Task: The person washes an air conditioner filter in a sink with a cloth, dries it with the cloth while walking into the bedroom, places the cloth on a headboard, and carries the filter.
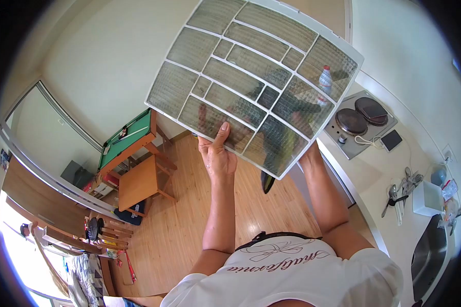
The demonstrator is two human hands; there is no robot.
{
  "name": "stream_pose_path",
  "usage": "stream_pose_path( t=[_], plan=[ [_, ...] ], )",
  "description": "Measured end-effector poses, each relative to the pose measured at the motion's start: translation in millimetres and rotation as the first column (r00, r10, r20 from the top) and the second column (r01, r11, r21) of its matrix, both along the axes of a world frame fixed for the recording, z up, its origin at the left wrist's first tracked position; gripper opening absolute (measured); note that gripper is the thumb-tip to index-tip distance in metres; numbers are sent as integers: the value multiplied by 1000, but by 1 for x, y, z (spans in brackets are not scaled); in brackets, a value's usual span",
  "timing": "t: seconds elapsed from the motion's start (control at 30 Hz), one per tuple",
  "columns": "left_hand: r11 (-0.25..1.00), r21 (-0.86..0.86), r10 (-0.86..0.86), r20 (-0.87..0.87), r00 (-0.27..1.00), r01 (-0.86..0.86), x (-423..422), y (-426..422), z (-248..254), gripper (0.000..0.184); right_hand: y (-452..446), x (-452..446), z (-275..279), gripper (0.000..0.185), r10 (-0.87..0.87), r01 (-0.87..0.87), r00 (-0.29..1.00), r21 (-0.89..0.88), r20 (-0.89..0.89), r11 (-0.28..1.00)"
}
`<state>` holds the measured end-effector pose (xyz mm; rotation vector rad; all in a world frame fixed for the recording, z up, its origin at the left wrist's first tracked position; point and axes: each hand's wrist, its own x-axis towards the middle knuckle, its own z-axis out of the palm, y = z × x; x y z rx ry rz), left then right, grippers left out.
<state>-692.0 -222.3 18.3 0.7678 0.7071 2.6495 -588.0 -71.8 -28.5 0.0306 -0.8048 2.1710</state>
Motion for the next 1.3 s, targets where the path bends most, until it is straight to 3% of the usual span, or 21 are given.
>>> stream_pose_path(
  t=[0.03, 0.07, 0.2, 0.43, 0.6, 0.83, 0.93, 1.0, 1.1, 1.17, 1.3],
  plan=[
    [1000, -1, 3, 2, 1000, -3, 2, -1, 1, 47, -3, 1, 2, 35, -32, 29, 999, 55, 39, 998],
    [1000, -14, 23, 12, 1000, -23, 3, -3, 3, 47, -10, 3, 8, 35, -25, 29, 998, 79, -51, 996],
    [999, -23, 45, 17, 999, -45, 10, -7, 1, 47, -16, 0, 6, 33, -137, 141, 988, 66, -71, 988],
    [992, -49, 113, -67, 991, -116, 11, -3, 2, 45, -16, 3, 9, 31, -30, 30, 999, -3, -38, 1000],
    [995, -31, 92, -14, 996, -92, 12, -1, -4, 50, -23, 6, 11, 33, -85, 96, 989, 96, -118, 991],
    [999, -33, -1, 54, 999, 3, 18, 3, -12, 56, -18, 16, 9, 31, -56, 72, 986, 97, -158, 993],
    [998, -47, 35, 69, 997, -31, 19, 3, -11, 41, -15, 20, 8, 31, -34, 50, 985, 93, -171, 994],
    [999, -37, 34, 73, 997, -32, 13, 3, -12, 55, -12, 24, 7, 30, -12, 28, 983, 87, -182, 996],
    [999, -6, 45, 113, 993, -45, 5, 0, -8, 53, -6, 28, 4, 30, 9, 6, 982, 80, -188, 997],
    [998, 3, 62, 78, 995, -62, 10, 0, -9, 52, 5, 30, -2, 42, 15, -16, 999, -9, -46, 1000],
    [994, 17, 103, 28, 994, -104, 12, -5, -5, 51, 10, 29, -5, 47, 49, -55, 990, -43, -134, 998]
  ],
)
